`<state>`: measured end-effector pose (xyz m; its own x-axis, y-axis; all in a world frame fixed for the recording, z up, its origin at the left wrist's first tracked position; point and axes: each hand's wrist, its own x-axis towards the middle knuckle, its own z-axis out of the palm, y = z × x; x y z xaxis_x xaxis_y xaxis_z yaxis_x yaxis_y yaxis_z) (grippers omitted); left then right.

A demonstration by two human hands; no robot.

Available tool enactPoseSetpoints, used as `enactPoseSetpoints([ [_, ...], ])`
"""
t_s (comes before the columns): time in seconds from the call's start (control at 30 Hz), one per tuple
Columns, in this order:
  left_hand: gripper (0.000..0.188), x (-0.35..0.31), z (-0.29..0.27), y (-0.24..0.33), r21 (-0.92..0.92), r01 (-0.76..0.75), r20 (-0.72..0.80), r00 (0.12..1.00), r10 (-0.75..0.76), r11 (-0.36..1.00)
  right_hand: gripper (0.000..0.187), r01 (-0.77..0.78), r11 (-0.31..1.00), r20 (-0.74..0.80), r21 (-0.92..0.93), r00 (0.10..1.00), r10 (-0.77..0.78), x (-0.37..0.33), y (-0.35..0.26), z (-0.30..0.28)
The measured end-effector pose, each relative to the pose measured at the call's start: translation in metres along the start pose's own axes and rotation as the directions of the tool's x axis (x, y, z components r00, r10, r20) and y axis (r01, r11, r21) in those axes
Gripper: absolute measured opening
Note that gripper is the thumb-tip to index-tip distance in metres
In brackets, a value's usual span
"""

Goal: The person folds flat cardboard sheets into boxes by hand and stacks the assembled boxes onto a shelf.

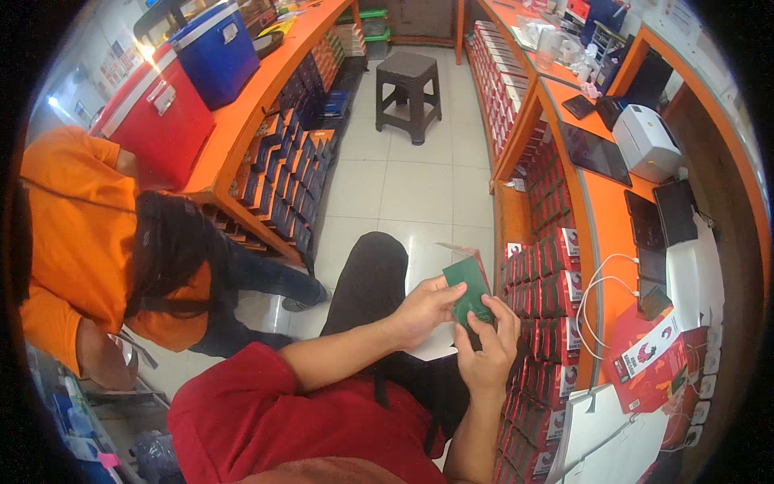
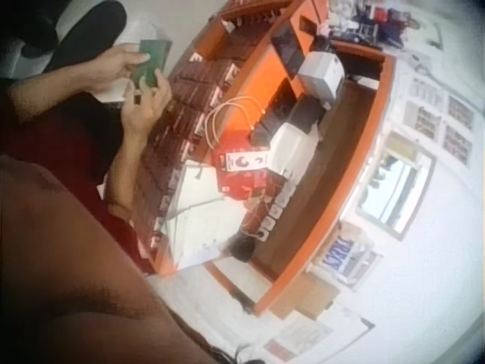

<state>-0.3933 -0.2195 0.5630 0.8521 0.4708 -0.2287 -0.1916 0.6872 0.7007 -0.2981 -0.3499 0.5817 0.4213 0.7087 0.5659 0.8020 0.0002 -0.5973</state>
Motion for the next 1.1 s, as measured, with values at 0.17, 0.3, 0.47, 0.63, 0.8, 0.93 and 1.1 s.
enactPoseSetpoints([
  [0.17,0.031,-0.001,0.002,-0.010,-0.065,-0.022,-0.036,0.999,0.019,0.998,0.025,-0.090,0.994,-0.132,0.055,0.986,0.097,-0.008,0.000,0.017],
  [0.3,0.030,-0.007,0.001,0.004,0.239,-0.188,0.105,0.980,0.167,0.952,0.019,-0.256,0.898,-0.054,0.357,0.954,0.294,-0.017,0.011,0.012],
  [0.47,0.019,-0.023,-0.020,0.053,0.871,-0.479,0.489,0.824,-0.287,0.106,0.045,-0.101,0.936,-0.016,0.336,0.993,0.113,-0.009,0.014,-0.034],
  [0.63,0.020,-0.038,-0.025,0.063,0.902,-0.426,0.427,0.861,-0.277,0.065,0.033,-0.066,0.991,0.452,0.119,0.892,0.005,0.001,-0.007,-0.018],
  [0.8,0.029,-0.035,-0.043,0.050,0.894,-0.442,0.443,0.897,0.003,-0.072,0.023,-0.054,0.983,0.386,-0.174,0.915,0.119,-0.009,-0.009,0.033],
  [0.93,0.046,-0.039,-0.048,0.022,0.783,-0.617,0.599,0.709,0.372,-0.083,0.024,-0.051,0.956,0.460,-0.289,0.868,0.186,-0.008,0.003,0.036],
  [1.1,0.076,-0.049,-0.040,-0.004,0.313,-0.033,-0.266,0.956,0.121,0.949,0.021,-0.246,0.969,0.242,0.017,0.941,0.235,-0.009,0.010,0.026],
])
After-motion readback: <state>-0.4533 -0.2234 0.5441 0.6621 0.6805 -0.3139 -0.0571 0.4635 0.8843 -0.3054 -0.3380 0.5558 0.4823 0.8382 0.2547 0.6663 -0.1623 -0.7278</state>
